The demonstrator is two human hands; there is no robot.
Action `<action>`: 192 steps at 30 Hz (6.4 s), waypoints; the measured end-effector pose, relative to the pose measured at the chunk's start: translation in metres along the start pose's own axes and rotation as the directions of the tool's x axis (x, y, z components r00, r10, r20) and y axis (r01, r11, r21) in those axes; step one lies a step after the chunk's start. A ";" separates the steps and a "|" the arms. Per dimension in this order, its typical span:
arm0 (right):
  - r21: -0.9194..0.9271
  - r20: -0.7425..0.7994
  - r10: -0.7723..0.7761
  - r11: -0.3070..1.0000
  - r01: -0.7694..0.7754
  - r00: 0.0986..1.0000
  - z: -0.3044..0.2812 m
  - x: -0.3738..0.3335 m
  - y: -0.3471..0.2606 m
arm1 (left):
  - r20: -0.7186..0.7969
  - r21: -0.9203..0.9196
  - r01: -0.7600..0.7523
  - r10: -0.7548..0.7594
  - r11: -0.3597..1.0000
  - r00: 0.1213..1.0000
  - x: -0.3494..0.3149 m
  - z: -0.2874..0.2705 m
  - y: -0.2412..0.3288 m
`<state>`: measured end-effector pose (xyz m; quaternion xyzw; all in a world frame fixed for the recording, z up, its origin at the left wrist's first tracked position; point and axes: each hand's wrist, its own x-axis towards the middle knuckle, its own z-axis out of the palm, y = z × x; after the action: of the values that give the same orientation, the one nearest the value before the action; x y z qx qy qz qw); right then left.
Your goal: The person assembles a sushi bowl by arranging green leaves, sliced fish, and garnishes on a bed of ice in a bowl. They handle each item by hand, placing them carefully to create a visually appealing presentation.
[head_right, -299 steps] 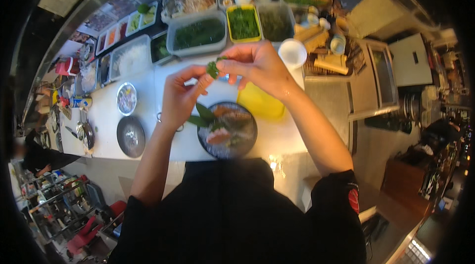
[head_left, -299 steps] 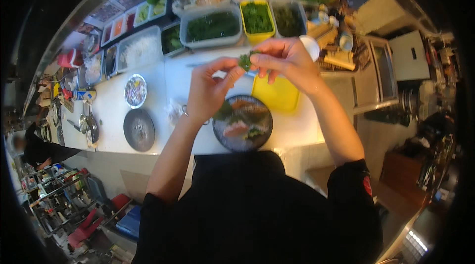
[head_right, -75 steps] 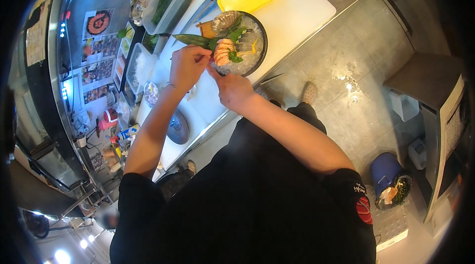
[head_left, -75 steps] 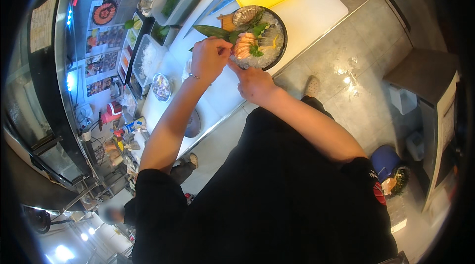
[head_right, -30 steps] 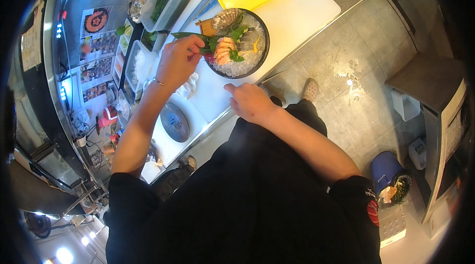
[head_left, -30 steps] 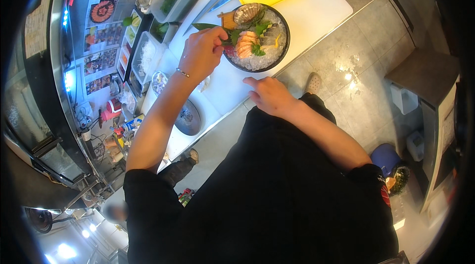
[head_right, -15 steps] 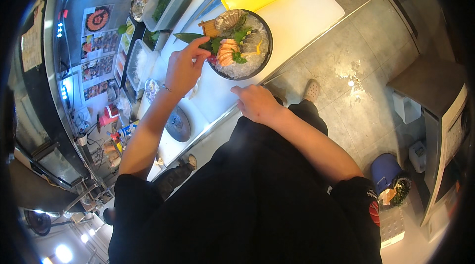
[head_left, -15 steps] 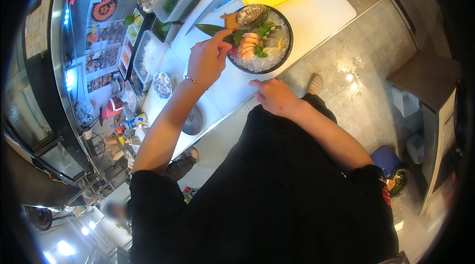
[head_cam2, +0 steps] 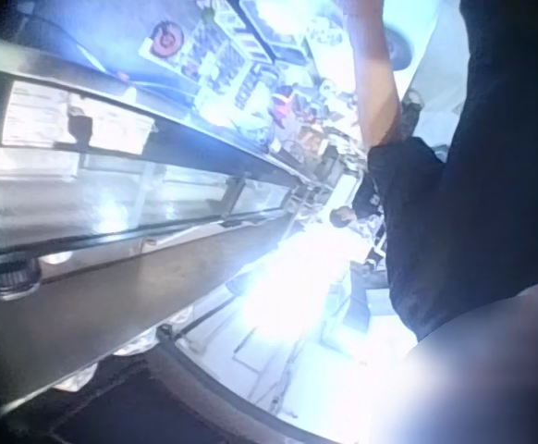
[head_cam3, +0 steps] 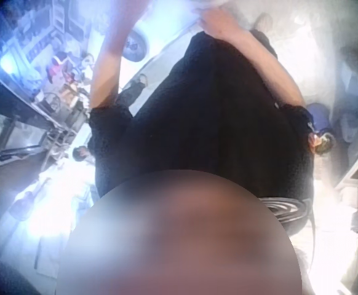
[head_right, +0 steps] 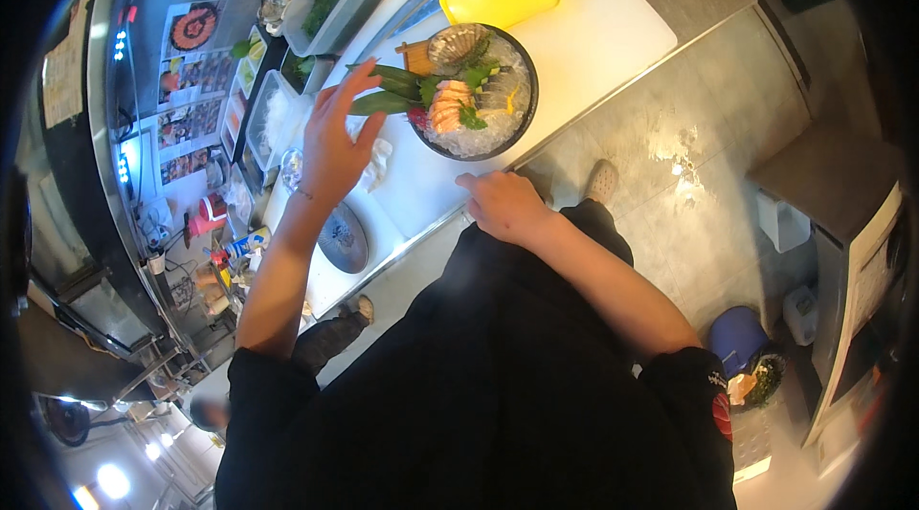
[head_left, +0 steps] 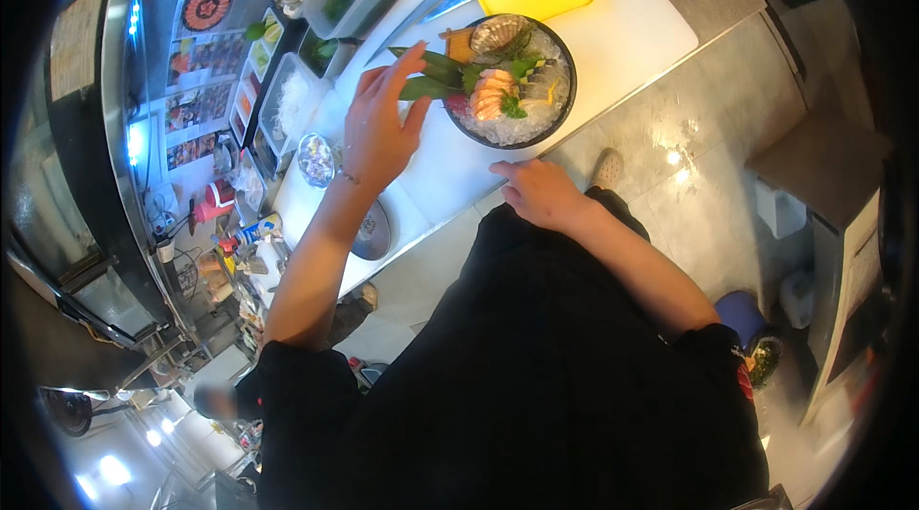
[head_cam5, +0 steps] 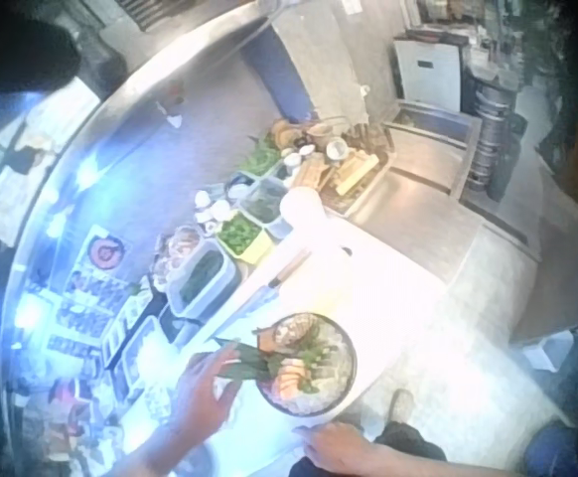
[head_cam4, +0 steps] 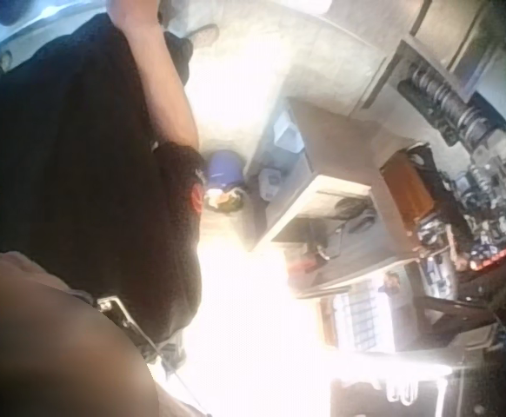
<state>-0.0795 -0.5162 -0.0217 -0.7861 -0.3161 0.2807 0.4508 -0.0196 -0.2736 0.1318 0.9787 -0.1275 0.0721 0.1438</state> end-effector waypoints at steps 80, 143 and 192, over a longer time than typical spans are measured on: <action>0.838 -0.111 0.168 0.546 0.001 0.979 -0.028 0.087 -0.188 | 0.131 -0.987 0.157 -0.443 0.021 0.887 -0.111 -0.047 -0.052; 0.689 -0.438 0.108 0.677 0.257 0.892 -0.124 -0.020 -0.095 | 0.099 -0.980 0.182 -0.593 0.083 0.799 -0.063 -0.006 0.117; 0.816 -0.071 0.345 0.560 -0.145 0.936 -0.128 -0.024 -0.088 | -0.307 -0.595 0.171 -0.419 0.786 0.855 -0.064 0.015 0.110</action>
<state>-0.0233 -0.5677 0.1163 -0.5626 0.0090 0.3624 0.7430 -0.1093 -0.3650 0.1351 0.8638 0.0502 0.2191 0.4510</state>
